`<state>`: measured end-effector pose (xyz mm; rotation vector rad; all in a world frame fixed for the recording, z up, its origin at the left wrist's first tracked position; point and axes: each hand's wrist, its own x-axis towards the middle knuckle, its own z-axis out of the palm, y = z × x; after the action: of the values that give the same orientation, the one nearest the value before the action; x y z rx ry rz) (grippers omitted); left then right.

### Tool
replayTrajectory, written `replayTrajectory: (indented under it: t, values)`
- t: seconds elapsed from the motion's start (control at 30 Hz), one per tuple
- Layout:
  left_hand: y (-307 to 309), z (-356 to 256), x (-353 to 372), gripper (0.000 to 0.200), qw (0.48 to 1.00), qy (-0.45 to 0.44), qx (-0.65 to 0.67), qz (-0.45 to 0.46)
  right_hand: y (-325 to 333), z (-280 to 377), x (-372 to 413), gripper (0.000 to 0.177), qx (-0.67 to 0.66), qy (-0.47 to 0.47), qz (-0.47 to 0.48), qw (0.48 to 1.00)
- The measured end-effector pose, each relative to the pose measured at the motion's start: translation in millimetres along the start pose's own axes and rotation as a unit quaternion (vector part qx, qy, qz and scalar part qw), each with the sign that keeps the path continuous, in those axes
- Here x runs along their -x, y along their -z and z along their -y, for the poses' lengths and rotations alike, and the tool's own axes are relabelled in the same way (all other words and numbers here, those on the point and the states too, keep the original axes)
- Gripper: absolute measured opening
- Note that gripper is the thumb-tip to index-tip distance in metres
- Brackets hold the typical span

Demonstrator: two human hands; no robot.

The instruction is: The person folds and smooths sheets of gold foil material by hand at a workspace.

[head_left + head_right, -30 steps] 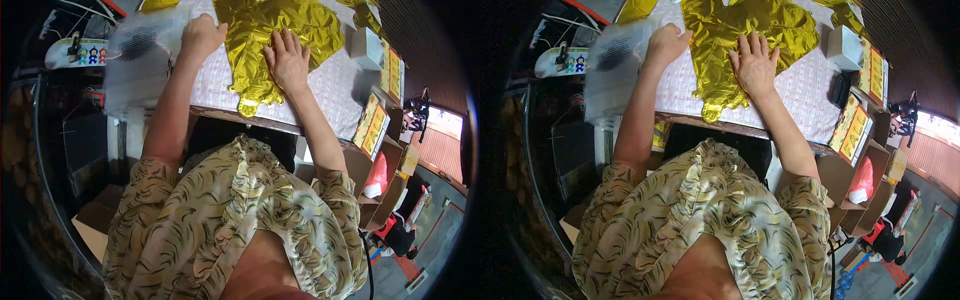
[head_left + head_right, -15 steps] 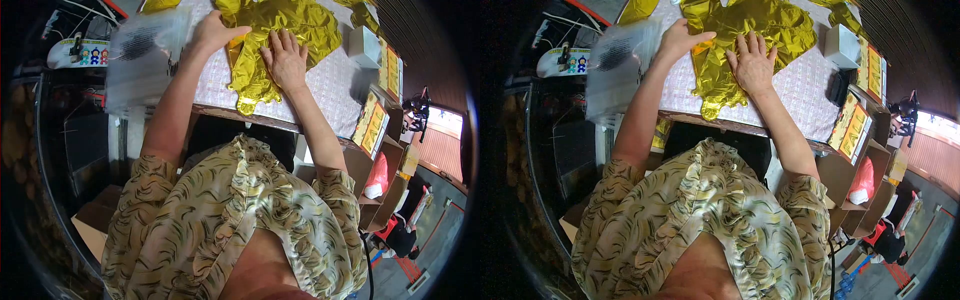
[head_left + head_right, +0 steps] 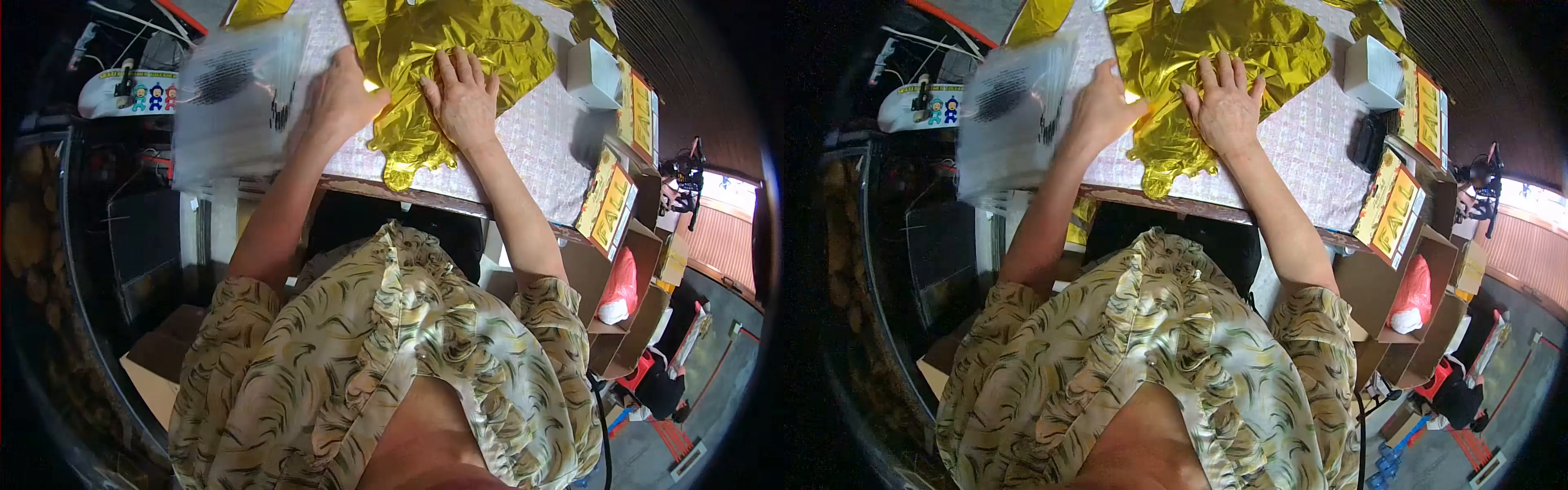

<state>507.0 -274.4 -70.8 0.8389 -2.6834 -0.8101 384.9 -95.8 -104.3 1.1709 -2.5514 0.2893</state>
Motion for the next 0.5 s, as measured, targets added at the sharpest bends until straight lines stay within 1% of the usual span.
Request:
replayTrajectory:
  t: [0.07, 0.1, 0.17, 0.2, 0.27, 0.3, 0.37, 0.4, 0.47, 0.5]
  values:
    - [4, 0, 5, 0.079, 0.997, 0.045, 0.038, 0.044, -1, -1, -1, 0.06, 0.001, 0.001, -0.003, 1.0]
    - [6, -2, 4, 0.079, 0.997, 0.045, 0.038, 0.045, -1, -1, 0, 0.06, 0.002, 0.003, -0.003, 1.0]
    - [11, -13, -1, 0.088, 0.968, 0.091, 0.229, 0.049, -2, -1, -1, 0.06, 0.004, 0.004, -0.005, 1.0]
    - [7, -13, -2, 0.088, 0.968, 0.092, 0.23, 0.049, -2, -1, 0, 0.061, 0.005, 0.002, -0.005, 1.0]
    - [-3, -10, -14, 0.09, 0.985, 0.053, 0.161, -0.025, -1, -2, 0, 0.061, 0.0, 0.003, -0.007, 1.0]
    - [-8, -10, -19, 0.09, 0.985, 0.054, 0.161, -0.025, -1, -1, 1, 0.061, -0.006, 0.003, -0.009, 1.0]
    - [-14, -17, -29, 0.09, 0.995, 0.059, 0.001, -0.083, 0, -1, 2, 0.061, -0.006, 0.003, -0.004, 1.0]
    - [-16, -21, -34, 0.09, 0.994, 0.059, 0.001, -0.087, 1, -1, 0, 0.062, -0.005, 0.004, -0.001, 1.0]
    - [-16, -31, -40, 0.089, 0.99, 0.116, -0.039, -0.065, 0, -1, 0, 0.062, -0.005, 0.004, -0.003, 1.0]
    - [-16, -33, -42, 0.089, 0.99, 0.116, -0.039, -0.065, -1, -2, 0, 0.061, -0.006, 0.003, -0.004, 1.0]
